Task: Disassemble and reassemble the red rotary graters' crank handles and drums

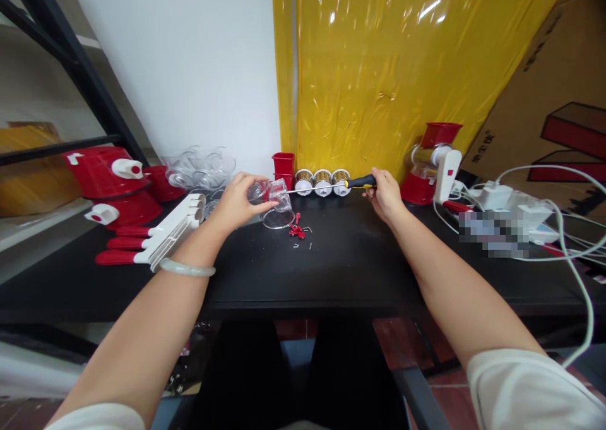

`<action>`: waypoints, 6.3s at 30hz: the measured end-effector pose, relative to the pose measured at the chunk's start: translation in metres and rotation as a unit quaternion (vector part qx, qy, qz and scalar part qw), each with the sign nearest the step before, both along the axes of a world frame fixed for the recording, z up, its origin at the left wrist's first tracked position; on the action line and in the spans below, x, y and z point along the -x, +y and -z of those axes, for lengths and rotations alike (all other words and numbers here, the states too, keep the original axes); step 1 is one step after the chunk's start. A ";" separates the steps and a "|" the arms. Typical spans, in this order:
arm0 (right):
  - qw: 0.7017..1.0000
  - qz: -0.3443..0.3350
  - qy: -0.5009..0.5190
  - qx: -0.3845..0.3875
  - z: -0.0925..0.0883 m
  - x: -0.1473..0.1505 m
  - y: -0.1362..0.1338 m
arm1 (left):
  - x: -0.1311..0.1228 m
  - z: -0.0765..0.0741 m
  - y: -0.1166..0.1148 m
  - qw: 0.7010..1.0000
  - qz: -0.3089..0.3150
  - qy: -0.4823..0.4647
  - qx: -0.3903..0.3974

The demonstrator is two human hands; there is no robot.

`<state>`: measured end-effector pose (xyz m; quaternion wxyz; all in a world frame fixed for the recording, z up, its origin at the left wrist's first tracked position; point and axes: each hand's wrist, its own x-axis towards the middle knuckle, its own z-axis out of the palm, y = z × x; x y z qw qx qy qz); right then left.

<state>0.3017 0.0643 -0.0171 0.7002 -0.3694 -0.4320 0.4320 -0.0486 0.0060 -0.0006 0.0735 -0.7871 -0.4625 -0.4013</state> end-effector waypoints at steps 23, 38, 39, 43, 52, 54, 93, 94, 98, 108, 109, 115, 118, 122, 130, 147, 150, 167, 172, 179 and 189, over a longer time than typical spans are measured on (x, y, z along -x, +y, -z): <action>0.995 -0.021 0.079 0.062 -0.010 0.007 -0.007 | -0.004 0.001 0.000 1.000 0.013 0.007 0.005; 0.998 0.005 0.018 0.065 -0.007 -0.018 -0.002 | -0.021 -0.010 0.025 0.996 0.025 0.056 0.068; 0.998 0.010 0.030 0.058 -0.005 -0.021 -0.004 | -0.022 -0.010 0.023 0.996 0.028 0.060 0.064; 0.997 -0.032 0.066 0.038 0.001 -0.027 -0.009 | -0.022 -0.004 0.012 0.996 0.035 0.065 0.050; 0.992 -0.013 0.121 0.029 0.011 -0.020 -0.008 | -0.020 0.005 0.005 0.997 0.036 0.039 0.053; 0.993 -0.010 0.112 0.021 0.013 -0.018 -0.009 | -0.022 0.005 0.004 0.997 0.040 0.039 0.044; 0.999 0.018 -0.036 -0.021 0.005 -0.029 -0.014 | -0.023 0.001 0.001 0.997 0.031 0.013 0.076; 0.998 0.030 -0.052 -0.022 0.005 -0.029 -0.014 | -0.023 0.001 0.001 0.997 0.033 0.013 0.075; 0.999 0.031 -0.043 0.007 0.003 -0.028 -0.015 | -0.023 0.002 0.001 0.997 0.036 0.014 0.071; 0.999 -0.041 0.019 0.026 0.004 -0.030 -0.014 | -0.024 0.003 0.002 0.997 0.043 0.010 0.067; 0.999 -0.031 0.006 0.014 0.005 -0.030 -0.013 | -0.023 0.003 0.002 0.997 0.042 0.011 0.065; 0.993 0.059 -0.077 -0.063 0.008 -0.030 -0.010 | -0.022 0.004 0.003 0.997 0.048 0.020 0.056; 0.997 0.047 -0.044 -0.040 0.005 -0.028 -0.011 | -0.022 0.004 0.004 0.997 0.050 0.024 0.052; 1.000 0.002 0.022 -0.010 0.002 -0.027 -0.013 | -0.021 0.005 0.005 0.997 0.055 0.027 0.049; 0.993 0.061 -0.089 -0.035 0.007 -0.032 -0.010 | -0.022 0.005 0.004 0.997 0.046 0.029 0.049; 0.994 0.052 -0.099 0.004 0.009 -0.033 -0.008 | -0.023 0.003 0.003 0.997 0.046 0.034 0.046; 0.996 0.041 -0.084 0.008 0.007 -0.031 -0.010 | -0.023 0.003 0.003 0.997 0.048 0.035 0.047; 0.997 0.028 -0.068 0.014 0.004 -0.030 -0.011 | -0.023 0.004 0.003 0.997 0.043 0.035 0.047; 0.997 0.026 -0.068 0.006 0.004 -0.030 -0.012 | -0.022 0.004 0.003 0.997 0.045 0.035 0.046; 1.000 -0.022 -0.005 0.005 0.004 -0.030 -0.010 | -0.022 0.004 0.003 0.997 0.035 0.037 0.052; 0.999 0.018 -0.039 0.005 0.006 -0.031 -0.010 | -0.022 0.004 0.002 0.997 0.033 0.036 0.055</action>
